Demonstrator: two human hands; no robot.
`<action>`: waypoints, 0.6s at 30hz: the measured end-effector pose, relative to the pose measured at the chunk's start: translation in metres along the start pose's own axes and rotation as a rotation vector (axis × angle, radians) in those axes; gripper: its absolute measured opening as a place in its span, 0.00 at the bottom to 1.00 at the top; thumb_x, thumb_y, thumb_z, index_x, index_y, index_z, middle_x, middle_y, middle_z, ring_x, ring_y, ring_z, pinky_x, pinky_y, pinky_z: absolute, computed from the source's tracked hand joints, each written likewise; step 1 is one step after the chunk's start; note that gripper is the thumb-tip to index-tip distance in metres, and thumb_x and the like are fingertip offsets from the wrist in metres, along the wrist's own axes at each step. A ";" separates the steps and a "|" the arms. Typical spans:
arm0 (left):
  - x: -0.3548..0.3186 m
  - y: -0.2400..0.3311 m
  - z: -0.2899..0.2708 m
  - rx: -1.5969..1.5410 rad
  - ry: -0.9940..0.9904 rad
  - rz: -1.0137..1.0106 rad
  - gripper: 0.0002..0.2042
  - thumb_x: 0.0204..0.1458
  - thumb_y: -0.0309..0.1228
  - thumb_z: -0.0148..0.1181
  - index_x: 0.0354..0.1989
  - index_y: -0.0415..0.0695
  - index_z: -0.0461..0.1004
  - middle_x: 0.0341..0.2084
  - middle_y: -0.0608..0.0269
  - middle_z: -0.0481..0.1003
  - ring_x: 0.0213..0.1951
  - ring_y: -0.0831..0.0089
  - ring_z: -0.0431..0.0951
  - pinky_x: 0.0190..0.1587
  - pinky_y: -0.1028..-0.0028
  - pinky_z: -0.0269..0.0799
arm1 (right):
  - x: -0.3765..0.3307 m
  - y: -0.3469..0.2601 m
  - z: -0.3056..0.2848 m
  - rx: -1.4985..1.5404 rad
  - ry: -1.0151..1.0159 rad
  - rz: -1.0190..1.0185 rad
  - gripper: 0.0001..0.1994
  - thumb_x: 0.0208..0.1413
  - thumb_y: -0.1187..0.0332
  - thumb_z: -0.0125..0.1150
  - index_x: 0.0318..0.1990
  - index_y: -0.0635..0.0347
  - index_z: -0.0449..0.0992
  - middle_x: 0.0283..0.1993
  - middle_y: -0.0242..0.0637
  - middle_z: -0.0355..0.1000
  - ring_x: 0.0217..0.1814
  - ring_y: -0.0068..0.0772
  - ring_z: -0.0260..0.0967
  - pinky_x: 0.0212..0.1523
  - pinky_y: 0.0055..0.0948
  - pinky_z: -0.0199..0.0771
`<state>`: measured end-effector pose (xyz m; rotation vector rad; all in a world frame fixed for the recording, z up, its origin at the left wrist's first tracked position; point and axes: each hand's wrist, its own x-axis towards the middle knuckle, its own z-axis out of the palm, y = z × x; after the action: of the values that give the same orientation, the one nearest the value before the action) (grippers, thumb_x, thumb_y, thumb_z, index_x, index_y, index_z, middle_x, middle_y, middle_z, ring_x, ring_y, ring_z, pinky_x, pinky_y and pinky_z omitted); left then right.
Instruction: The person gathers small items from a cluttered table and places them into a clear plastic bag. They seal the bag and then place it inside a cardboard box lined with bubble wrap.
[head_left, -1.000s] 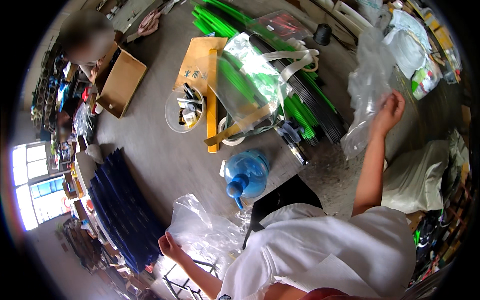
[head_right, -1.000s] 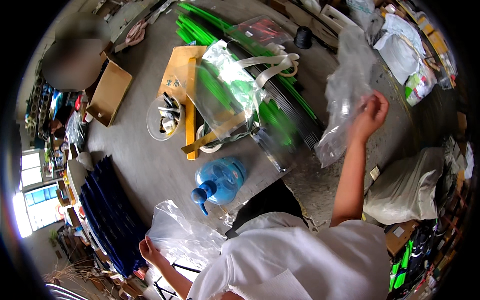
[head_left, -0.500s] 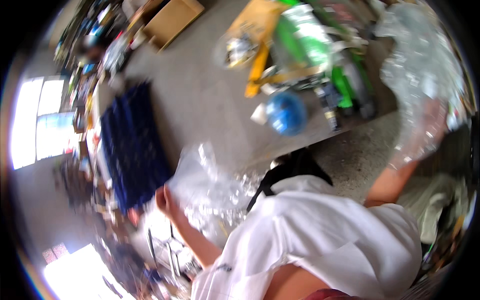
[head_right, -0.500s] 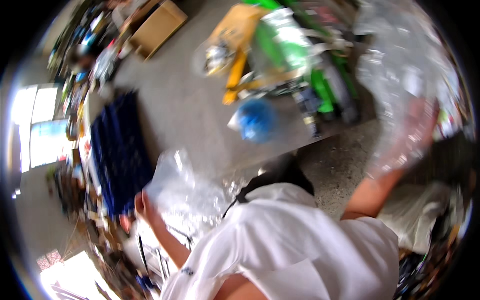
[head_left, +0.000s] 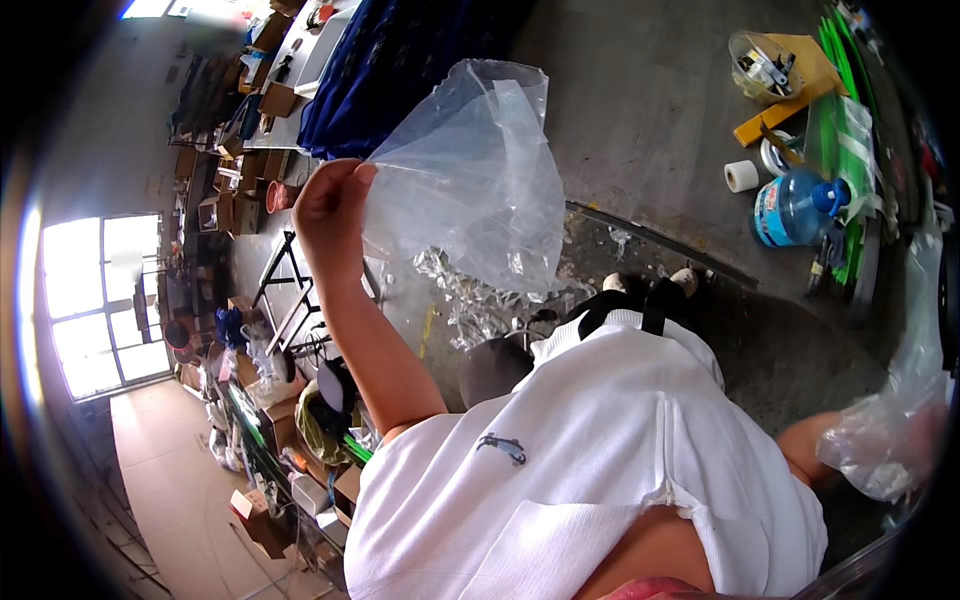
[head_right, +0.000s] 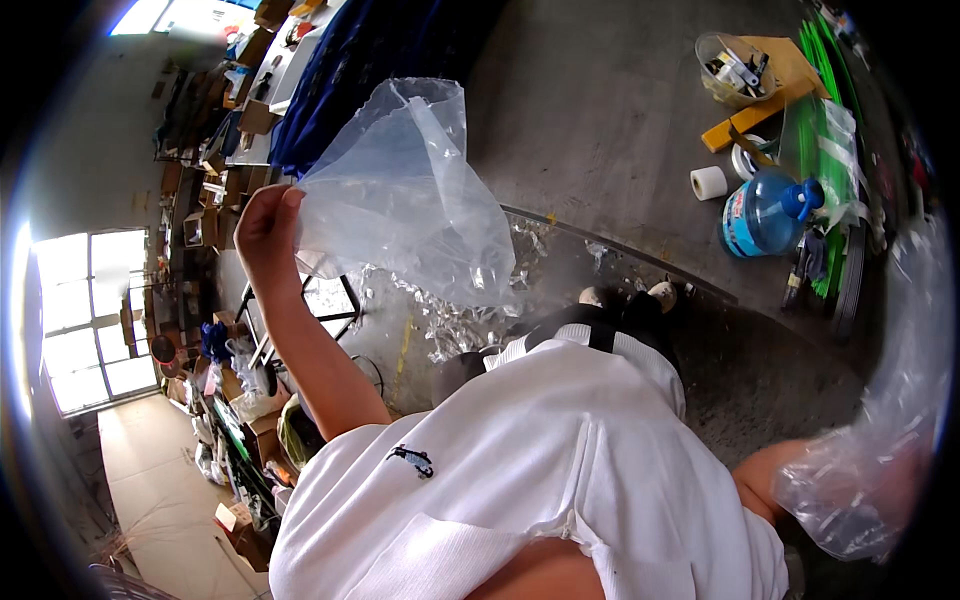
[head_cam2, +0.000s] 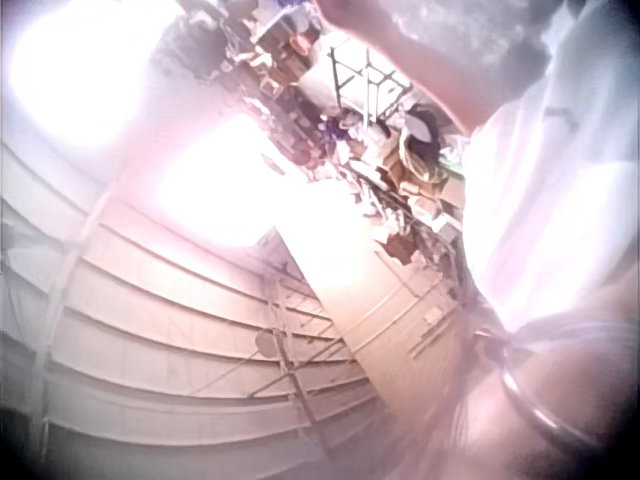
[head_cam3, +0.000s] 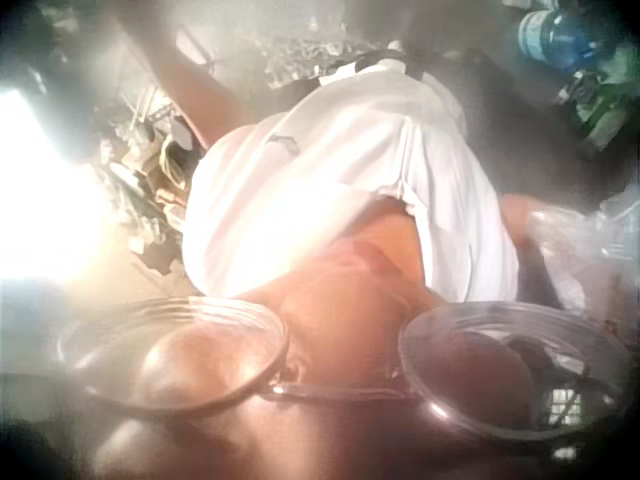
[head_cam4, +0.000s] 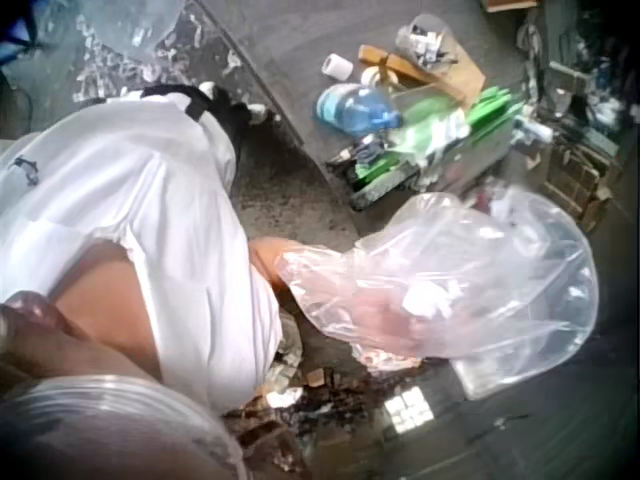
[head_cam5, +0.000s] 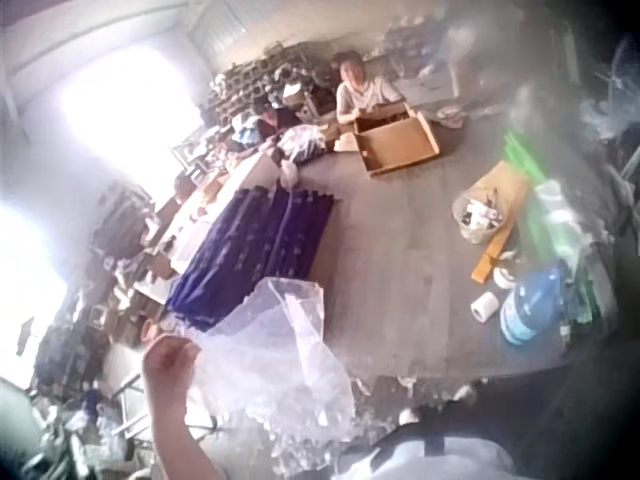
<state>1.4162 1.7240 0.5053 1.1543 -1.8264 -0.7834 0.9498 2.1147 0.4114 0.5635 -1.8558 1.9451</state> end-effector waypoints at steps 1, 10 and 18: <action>-0.003 -0.003 -0.006 0.010 -0.009 0.014 0.05 0.47 0.27 0.64 0.29 0.40 0.75 0.18 0.79 0.66 0.21 0.90 0.58 0.23 0.87 0.49 | -0.005 -0.010 0.021 0.048 -0.049 -0.017 0.12 0.54 0.73 0.45 0.44 0.69 0.70 0.41 0.44 0.69 0.40 0.33 0.68 0.43 0.28 0.69; -0.037 -0.034 -0.022 -0.017 -0.019 0.028 0.03 0.47 0.22 0.62 0.28 0.38 0.74 0.19 0.76 0.68 0.22 0.90 0.61 0.25 0.88 0.54 | -0.067 -0.102 0.199 0.717 -0.433 0.026 0.13 0.54 0.74 0.42 0.42 0.71 0.70 0.42 0.45 0.69 0.40 0.32 0.68 0.45 0.28 0.69; -0.091 -0.120 -0.040 -0.056 -0.027 -0.273 0.04 0.50 0.25 0.60 0.29 0.39 0.72 0.18 0.78 0.65 0.21 0.90 0.58 0.22 0.86 0.51 | -0.117 -0.063 0.264 0.033 -0.680 -0.123 0.17 0.45 0.82 0.60 0.45 0.66 0.70 0.41 0.37 0.70 0.42 0.25 0.68 0.44 0.24 0.69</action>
<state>1.5231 1.7578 0.3971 1.3795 -1.6769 -1.0028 1.0875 1.8527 0.4128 1.4547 -2.0862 1.8355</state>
